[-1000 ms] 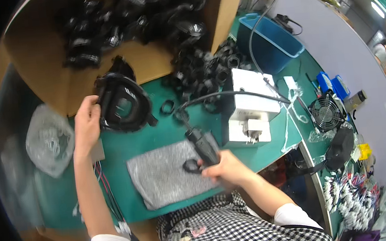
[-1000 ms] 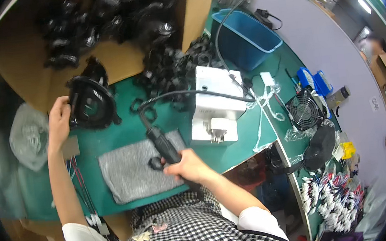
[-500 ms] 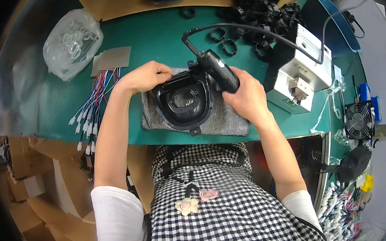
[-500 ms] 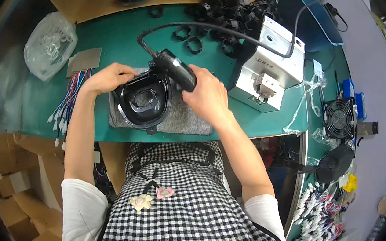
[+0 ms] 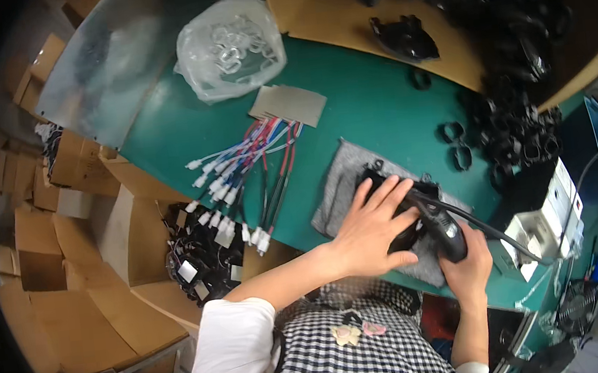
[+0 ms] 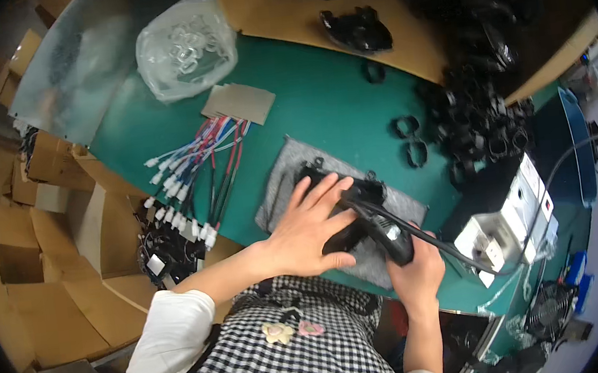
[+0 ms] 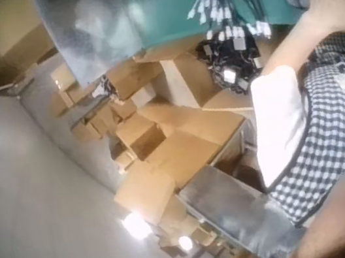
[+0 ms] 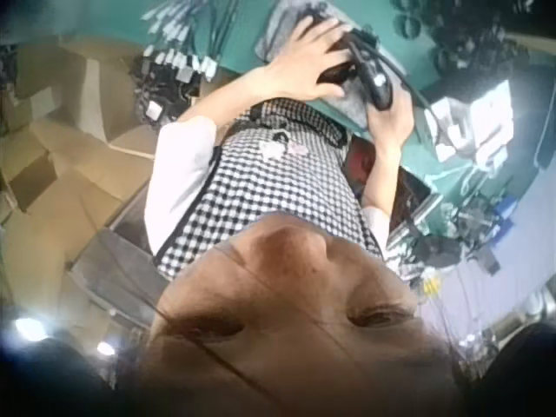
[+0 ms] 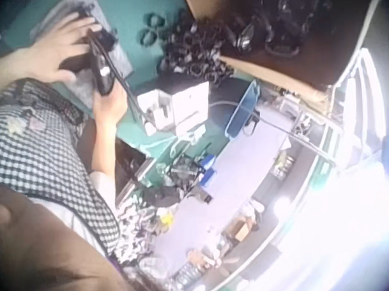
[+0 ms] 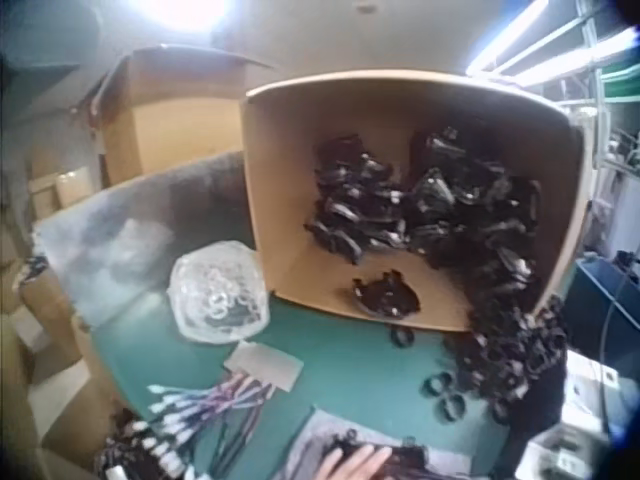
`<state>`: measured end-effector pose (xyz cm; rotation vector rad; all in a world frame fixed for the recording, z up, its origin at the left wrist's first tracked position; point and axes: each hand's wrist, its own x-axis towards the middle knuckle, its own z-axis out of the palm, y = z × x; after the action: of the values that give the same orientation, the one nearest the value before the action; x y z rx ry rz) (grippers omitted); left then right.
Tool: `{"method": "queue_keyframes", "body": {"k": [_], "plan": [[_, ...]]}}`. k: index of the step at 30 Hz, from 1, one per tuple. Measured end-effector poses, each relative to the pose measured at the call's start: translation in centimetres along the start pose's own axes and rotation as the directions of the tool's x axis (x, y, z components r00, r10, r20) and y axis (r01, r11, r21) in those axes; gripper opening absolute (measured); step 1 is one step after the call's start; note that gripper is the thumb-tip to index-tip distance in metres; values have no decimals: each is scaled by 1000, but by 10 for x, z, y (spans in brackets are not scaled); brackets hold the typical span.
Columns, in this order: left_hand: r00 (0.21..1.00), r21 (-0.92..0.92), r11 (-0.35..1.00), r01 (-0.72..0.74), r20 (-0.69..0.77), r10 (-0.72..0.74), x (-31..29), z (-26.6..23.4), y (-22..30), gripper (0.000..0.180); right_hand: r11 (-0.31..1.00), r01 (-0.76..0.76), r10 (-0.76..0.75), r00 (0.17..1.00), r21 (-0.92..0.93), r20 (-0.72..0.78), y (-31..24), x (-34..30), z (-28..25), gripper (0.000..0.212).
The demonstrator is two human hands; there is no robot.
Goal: Using an electric screwdriver to assemble electronic modules and wires into a black plastic housing.
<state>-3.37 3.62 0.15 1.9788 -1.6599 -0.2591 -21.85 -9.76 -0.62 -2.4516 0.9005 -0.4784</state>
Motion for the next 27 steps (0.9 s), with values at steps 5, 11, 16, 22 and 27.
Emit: {"method": "queue_keyframes", "body": {"k": [5,11,16,22,27], "plan": [[859,-56,981,187,-475,-191,57,-81,-104,19,983,-172,168,983,-58,-79,-15,5,0,59],[633,467,428,773,-613,-473,41,-145,-307,20,939,-328,325,945,-106,-40,-22,-1,-1,56],[701,565,415,714,-581,-414,-9,-146,-387,50,916,-400,400,911,-26,103,-20,0,0,49],[714,391,607,692,-492,-498,26,-144,-424,47,937,-342,341,940,74,22,-16,1,-9,42],[732,284,750,598,-574,-366,24,-179,-437,39,949,-302,302,953,91,17,-5,1,3,42]]}}
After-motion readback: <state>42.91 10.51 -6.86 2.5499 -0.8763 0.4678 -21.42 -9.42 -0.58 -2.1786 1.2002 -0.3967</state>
